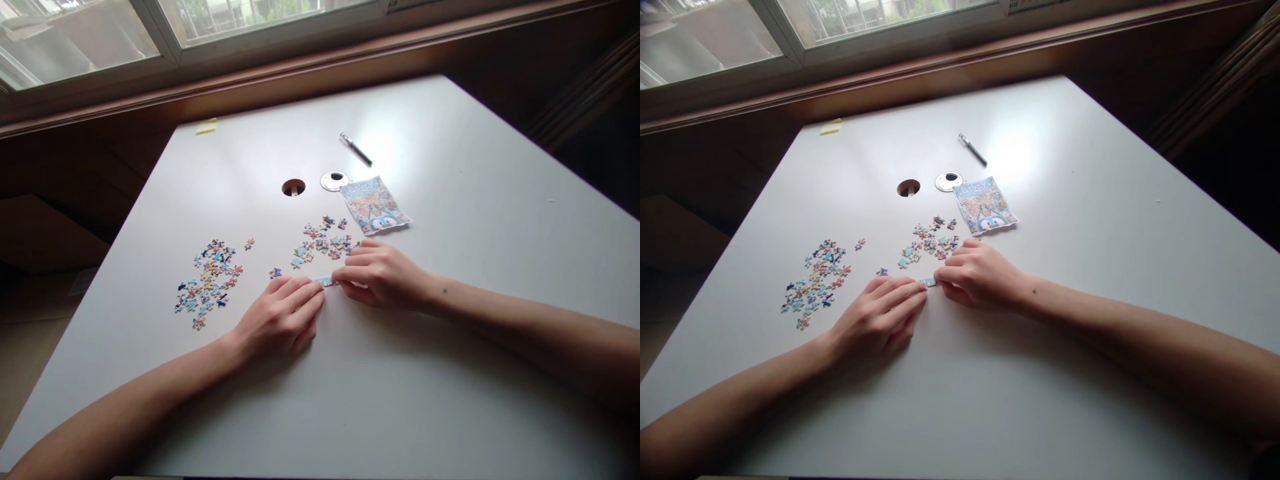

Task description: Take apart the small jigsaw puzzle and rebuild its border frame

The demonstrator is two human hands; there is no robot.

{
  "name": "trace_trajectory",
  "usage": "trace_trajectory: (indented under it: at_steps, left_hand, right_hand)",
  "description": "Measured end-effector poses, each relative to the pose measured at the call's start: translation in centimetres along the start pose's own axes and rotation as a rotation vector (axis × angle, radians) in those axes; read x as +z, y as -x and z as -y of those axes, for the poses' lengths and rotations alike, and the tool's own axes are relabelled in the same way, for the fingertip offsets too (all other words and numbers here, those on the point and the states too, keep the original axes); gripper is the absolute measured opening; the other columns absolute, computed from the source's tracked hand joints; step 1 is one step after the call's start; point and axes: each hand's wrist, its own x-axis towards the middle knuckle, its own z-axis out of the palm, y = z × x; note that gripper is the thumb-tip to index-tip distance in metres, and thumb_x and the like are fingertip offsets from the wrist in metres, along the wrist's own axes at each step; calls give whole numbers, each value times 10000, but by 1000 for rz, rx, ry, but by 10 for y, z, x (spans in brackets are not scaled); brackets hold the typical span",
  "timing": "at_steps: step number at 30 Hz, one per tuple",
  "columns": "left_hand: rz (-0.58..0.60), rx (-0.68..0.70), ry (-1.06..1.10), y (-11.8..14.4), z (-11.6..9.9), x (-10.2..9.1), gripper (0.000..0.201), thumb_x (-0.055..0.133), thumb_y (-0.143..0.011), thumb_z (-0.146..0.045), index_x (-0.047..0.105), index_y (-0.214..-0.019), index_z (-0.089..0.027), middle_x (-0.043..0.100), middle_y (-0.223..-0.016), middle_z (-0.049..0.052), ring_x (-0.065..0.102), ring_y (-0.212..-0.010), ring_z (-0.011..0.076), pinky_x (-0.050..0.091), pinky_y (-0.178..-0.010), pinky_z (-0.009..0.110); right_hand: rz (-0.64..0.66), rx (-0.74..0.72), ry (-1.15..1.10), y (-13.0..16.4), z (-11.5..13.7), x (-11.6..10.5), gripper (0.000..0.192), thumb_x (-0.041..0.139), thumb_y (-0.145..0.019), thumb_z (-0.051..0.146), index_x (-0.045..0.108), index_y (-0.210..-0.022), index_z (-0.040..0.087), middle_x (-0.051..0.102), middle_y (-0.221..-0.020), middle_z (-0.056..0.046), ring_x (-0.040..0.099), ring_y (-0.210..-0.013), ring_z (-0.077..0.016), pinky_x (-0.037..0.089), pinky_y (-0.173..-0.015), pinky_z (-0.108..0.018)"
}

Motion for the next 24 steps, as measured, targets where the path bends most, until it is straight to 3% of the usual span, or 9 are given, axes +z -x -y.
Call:
trace_trajectory:
  at_steps: [21,24]
  left_hand:
    - [-11,-13,8,1,0,1,328,548,-884,-134,613,-1205,-130,686,-1209,115,602,-1129,249,469,-925,391]
    - [-17,-14,14,1,0,2,320,538,-886,-123,612,-1198,-125,681,-1224,115,596,-1134,249,465,-931,388]
  right_hand:
    - [-59,34,-29,1,2,3,160,531,-903,166,672,-839,205,639,-638,11,517,-563,-116,343,-661,-284]
    - [-118,110,-37,0,-3,1,137,557,-884,165,686,-862,207,641,-655,6,527,-590,-135,378,-682,-294]
